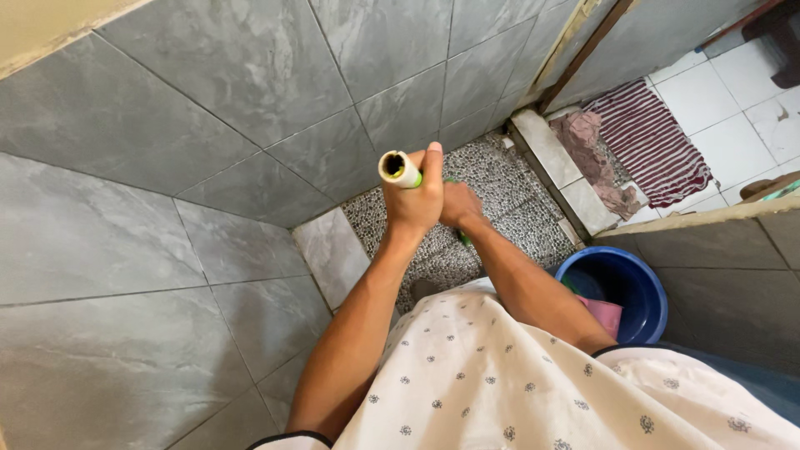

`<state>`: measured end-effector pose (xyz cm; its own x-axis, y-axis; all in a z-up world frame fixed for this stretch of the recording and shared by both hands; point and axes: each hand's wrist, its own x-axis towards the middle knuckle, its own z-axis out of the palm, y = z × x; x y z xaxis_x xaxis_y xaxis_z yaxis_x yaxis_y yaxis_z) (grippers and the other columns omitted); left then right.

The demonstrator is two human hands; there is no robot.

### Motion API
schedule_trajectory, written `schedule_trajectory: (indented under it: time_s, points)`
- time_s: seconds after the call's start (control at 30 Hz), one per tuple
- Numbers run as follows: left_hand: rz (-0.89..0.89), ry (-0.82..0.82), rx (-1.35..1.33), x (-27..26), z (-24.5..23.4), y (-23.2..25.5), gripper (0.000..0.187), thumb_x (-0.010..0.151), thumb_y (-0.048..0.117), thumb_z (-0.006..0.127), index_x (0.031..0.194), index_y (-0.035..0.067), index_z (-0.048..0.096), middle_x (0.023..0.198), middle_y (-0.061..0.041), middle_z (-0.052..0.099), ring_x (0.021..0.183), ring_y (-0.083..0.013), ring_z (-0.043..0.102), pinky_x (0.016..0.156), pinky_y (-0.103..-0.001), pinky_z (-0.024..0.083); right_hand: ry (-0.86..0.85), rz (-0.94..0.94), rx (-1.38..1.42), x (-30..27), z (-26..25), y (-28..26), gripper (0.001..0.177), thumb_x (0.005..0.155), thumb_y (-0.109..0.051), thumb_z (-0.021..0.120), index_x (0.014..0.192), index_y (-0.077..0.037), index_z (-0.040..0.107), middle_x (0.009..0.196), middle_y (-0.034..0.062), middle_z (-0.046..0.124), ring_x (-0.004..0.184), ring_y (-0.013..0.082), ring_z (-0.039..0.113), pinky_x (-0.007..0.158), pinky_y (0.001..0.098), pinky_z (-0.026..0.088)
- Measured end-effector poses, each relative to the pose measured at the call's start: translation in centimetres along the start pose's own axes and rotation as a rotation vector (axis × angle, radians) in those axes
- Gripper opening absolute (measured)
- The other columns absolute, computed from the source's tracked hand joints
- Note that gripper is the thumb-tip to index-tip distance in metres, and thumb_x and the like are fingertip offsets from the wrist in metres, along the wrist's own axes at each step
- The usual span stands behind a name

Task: The person cleans the tiled floor using a squeegee, moving it across different sections of the floor and pushing water toward a drain.

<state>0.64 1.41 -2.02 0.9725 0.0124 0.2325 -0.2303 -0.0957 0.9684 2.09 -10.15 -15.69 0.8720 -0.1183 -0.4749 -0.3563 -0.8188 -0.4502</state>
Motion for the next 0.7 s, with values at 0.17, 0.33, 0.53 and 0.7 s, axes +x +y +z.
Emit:
schedule_trajectory:
  time_s: [0.17,0.33,0.53,0.7]
  points:
    - [0.087,0.050,0.017,-0.1,-0.3,1.3,0.043,0.100,0.019,0.065,0.062,0.002,0.052,0.053,-0.004,0.050,0.049,-0.0122,0.045,0.050,-0.035,0.033,0.014,-0.136,0.145,0.9,0.9,0.2,0.029,0.087,-0.028,0.074,0.103,-0.004,0.072,0.103,0.0177,0.074,0.097,0.0322,0.073,0.084,0.0422,0.058]
    - [0.223,-0.112,0.120,-1.0,1.5,1.9,0.025,0.086,0.013,0.065,0.064,0.003,0.057,0.055,-0.010,0.056,0.049,-0.0133,0.056,0.050,-0.035,0.042,-0.097,-0.619,1.317,0.1,6.4,0.9,0.017,0.092,-0.020,0.066,0.104,-0.007,0.065,0.093,0.0045,0.069,0.084,0.0170,0.067,0.076,0.0343,0.058]
    - [0.130,-0.176,0.066,-1.1,1.4,0.6,0.026,0.087,0.015,0.066,0.065,0.004,0.061,0.053,-0.006,0.058,0.049,-0.0128,0.060,0.048,-0.033,0.043,-0.257,-0.621,1.543,0.6,7.1,1.7,0.026,0.097,-0.032,0.068,0.111,-0.011,0.063,0.102,0.0011,0.067,0.095,0.0152,0.066,0.086,0.0354,0.056]
    - [-0.018,0.021,-0.021,-0.6,-1.5,-0.9,0.041,0.099,0.021,0.066,0.064,0.003,0.056,0.056,-0.002,0.055,0.051,-0.0118,0.051,0.049,-0.032,0.037,-0.006,-0.120,0.170,-0.5,1.7,-0.5,0.031,0.089,-0.039,0.072,0.112,-0.019,0.071,0.106,0.0135,0.071,0.097,0.0324,0.067,0.086,0.0456,0.054]
